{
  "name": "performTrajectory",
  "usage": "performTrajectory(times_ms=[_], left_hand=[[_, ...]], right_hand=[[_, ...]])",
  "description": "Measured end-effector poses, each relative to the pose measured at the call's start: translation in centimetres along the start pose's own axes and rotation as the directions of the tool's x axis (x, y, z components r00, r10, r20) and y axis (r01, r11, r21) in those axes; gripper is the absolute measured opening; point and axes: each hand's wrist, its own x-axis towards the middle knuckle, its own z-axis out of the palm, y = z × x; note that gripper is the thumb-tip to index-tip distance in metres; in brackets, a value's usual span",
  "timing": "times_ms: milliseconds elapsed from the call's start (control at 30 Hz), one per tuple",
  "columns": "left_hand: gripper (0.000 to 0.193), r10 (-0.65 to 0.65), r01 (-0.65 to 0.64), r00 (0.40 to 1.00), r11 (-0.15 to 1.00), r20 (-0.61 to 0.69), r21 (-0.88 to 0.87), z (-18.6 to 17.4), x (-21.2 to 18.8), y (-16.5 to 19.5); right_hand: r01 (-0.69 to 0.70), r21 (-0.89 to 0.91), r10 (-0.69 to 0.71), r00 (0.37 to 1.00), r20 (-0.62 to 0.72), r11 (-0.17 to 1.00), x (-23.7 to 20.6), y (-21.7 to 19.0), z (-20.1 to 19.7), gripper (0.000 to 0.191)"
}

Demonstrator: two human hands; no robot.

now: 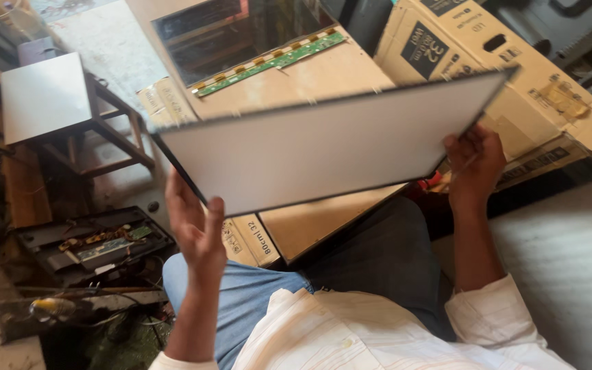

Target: The person disassembles a flat-screen monitor, removes the back cover, and detaches an LED strip from the frame using a screwdriver. They then connect the LED strip to a power supply and test it with a multimeter.

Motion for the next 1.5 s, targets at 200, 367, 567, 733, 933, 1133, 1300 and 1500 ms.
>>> performTrajectory(times_ms=[200, 367, 567, 733, 933, 1133, 1300, 1500], left_hand=[[0.076, -0.019, 0.021, 0.999, 0.999, -0.037, 0.040, 0.0, -4.6, 1.1], [0.073, -0.064, 0.066, 0.997, 0.997, -0.053, 0.038, -0.7, -6.1, 1.8], [0.062, 0.065, -0.052, 0.996, 0.984, -0.069, 0.171, -0.7, -4.4, 3.7], [0.051, 0.136, -0.123, 0.987, 0.981, -0.082, 0.148, -0.1, -1.7, 4.5], [0.040, 0.080, -0.060, 0.990, 0.985, -0.120, 0.160, 0.8, -0.7, 5.3], [0.041, 0.043, -0.007, 0.992, 0.958, -0.118, 0.288, 0.5, -0.6, 7.0], [0.042, 0.031, -0.002, 0.992, 0.973, -0.122, 0.232, 0.3, -0.2, 7.5], [0.041, 0.040, -0.010, 0.991, 0.974, -0.127, 0.228, -0.5, 0.2, 7.5]], right_hand=[[0.186, -0.118, -0.185, 0.982, 0.022, 0.975, -1.6, 1.4, -0.8, 0.034], [0.210, -0.142, -0.209, 0.978, 0.021, 0.967, -1.7, 1.7, -1.3, 0.033], [0.091, 0.015, -0.091, 0.996, 0.010, 0.996, -1.6, 1.7, -1.9, 0.030], [0.523, -0.441, -0.523, 0.842, 0.135, 0.729, -1.9, 0.0, -1.8, 0.029], [0.612, -0.056, -0.612, 0.790, 0.032, 0.789, -1.4, -3.7, 0.6, 0.043], [0.270, 0.205, -0.326, 0.886, 0.329, 0.941, 2.6, -9.8, 5.6, 0.038], [0.208, 0.077, -0.168, 0.466, 0.868, 0.975, 1.8, -15.5, 17.0, 0.020], [-0.019, 0.040, -0.038, 0.066, 0.997, 0.999, -1.9, -18.0, 28.6, 0.024]])
